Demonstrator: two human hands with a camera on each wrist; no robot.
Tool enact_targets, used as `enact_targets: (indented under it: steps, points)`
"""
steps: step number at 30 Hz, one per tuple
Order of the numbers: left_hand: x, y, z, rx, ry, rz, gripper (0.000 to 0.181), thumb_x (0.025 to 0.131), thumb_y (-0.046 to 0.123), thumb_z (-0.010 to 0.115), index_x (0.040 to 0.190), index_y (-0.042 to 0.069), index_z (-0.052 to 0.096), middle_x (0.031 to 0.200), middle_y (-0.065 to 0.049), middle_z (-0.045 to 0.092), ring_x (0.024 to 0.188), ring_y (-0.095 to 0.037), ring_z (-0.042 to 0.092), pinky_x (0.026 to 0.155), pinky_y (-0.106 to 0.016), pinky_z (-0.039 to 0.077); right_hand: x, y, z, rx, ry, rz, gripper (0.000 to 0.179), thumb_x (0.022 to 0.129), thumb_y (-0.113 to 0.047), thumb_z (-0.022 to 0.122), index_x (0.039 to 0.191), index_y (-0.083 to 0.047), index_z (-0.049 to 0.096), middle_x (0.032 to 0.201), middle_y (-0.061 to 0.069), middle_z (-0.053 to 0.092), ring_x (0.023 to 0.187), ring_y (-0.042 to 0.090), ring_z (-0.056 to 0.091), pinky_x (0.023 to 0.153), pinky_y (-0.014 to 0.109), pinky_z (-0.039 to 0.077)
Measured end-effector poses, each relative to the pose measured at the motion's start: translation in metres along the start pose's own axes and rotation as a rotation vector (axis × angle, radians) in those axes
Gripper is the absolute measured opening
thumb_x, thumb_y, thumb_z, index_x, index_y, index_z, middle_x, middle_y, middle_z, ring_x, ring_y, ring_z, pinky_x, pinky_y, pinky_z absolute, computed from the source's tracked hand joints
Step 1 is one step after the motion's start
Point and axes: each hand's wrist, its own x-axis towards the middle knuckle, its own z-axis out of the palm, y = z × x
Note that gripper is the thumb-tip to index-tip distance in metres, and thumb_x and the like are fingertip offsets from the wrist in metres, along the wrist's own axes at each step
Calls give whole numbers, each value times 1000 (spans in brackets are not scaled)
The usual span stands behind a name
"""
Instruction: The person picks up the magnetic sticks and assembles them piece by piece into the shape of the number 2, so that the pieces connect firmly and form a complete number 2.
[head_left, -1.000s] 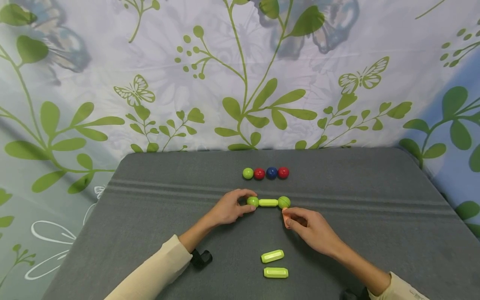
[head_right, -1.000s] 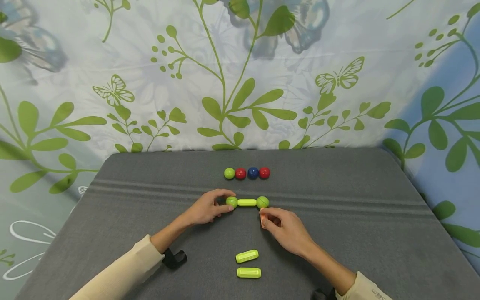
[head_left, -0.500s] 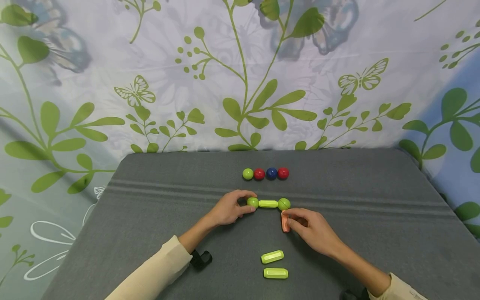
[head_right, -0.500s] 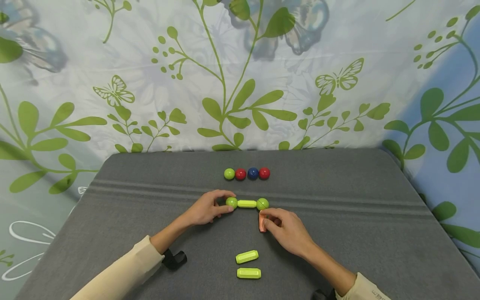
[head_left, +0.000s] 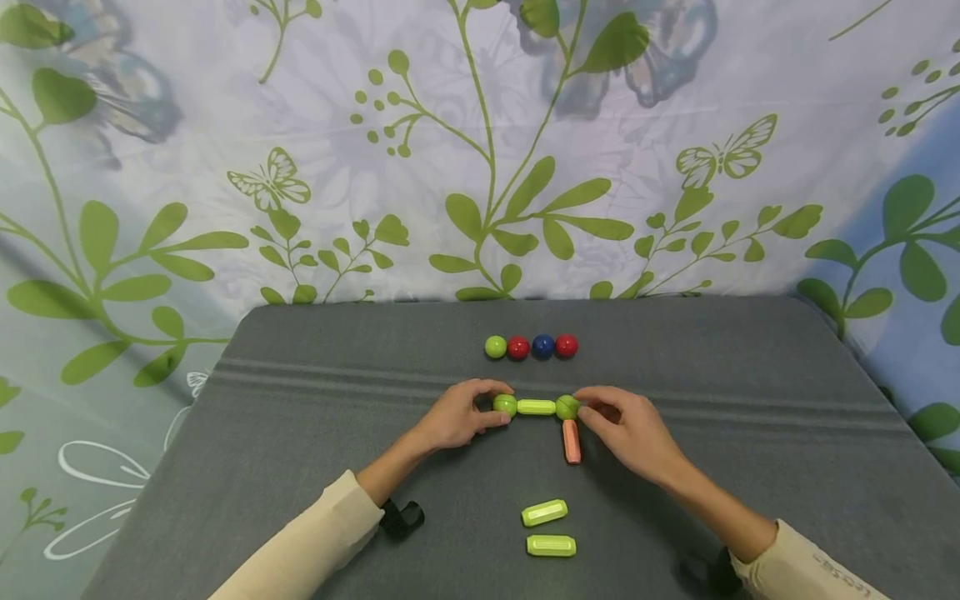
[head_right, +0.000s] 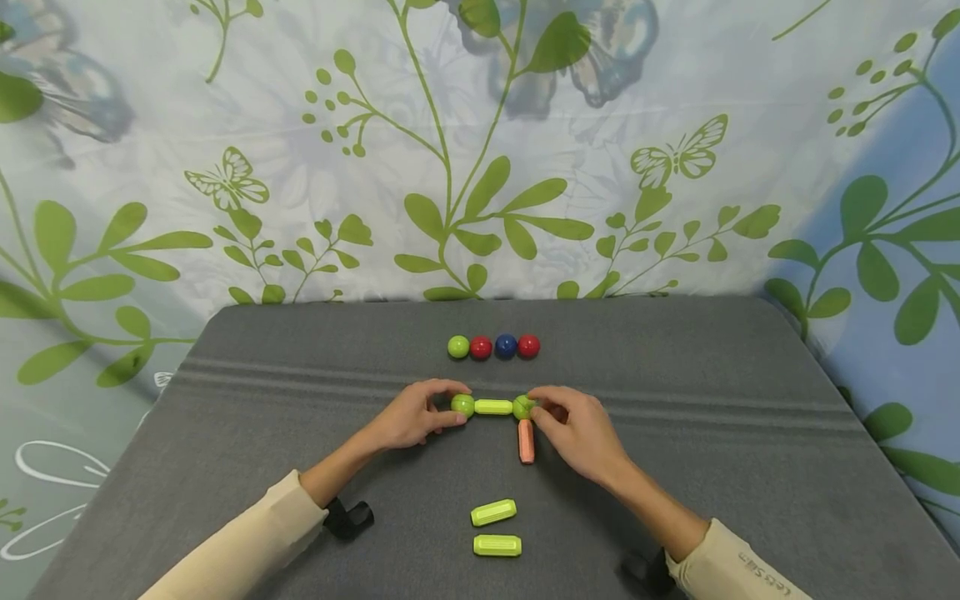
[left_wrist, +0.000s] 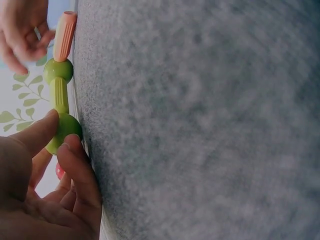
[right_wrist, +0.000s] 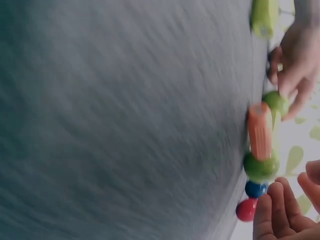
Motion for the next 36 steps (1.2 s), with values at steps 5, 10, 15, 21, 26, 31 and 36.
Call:
enact_targets:
  steps: [5, 10, 15, 21, 26, 31, 36]
  points:
    - [1, -1, 0, 12, 0, 7, 36, 93, 16, 71, 127, 6, 64, 115, -10, 63, 62, -11, 60, 59, -27, 49, 26, 6, -6, -22, 63, -28, 25, 95, -7, 66, 119, -2, 68, 99, 7, 68, 81, 18, 62, 69, 36, 50]
    - [1, -2, 1, 6, -4, -9, 37, 93, 16, 71, 128, 8, 64, 116, -9, 63, 62, -10, 60, 58, -27, 49, 52, 18, -10, -35, 111, -22, 25, 93, -5, 67, 117, 0, 68, 94, 11, 67, 79, 22, 61, 69, 39, 48]
    - [1, -2, 1, -2, -2, -4, 36, 93, 16, 71, 127, 7, 64, 115, -8, 63, 62, -10, 60, 58, -27, 49, 73, 27, -12, -62, 90, 20, 30, 93, -9, 68, 122, 1, 65, 99, 17, 67, 86, 30, 63, 73, 47, 50]
    - [1, -2, 0, -2, -2, -9, 36, 93, 16, 71, 127, 7, 64, 114, -8, 63, 62, -10, 59, 58, -27, 49, 91, 34, -11, -109, 5, 94, 40, 94, -17, 68, 129, 1, 61, 111, 22, 65, 98, 35, 61, 79, 52, 48]
    - [1, -1, 0, -4, -5, -10, 35, 93, 16, 71, 127, 8, 64, 116, -9, 63, 62, -11, 60, 58, -27, 49, 101, 36, -7, -136, 0, 94, 40, 94, -15, 68, 130, 1, 61, 113, 23, 63, 100, 36, 60, 80, 52, 47]
    - [1, -1, -1, -1, -7, -6, 35, 93, 16, 71, 127, 7, 64, 116, -9, 63, 62, -11, 60, 58, -27, 49, 106, 36, -4, -132, -22, 113, 38, 93, -13, 69, 128, 0, 62, 114, 22, 65, 97, 34, 61, 78, 51, 48]
    - [1, -2, -1, 5, -9, -3, 35, 93, 15, 71, 127, 7, 64, 115, -9, 63, 62, -10, 60, 59, -27, 49, 108, 35, -1, -133, -29, 117, 32, 94, -14, 69, 123, 0, 66, 112, 21, 67, 96, 34, 62, 78, 49, 49]
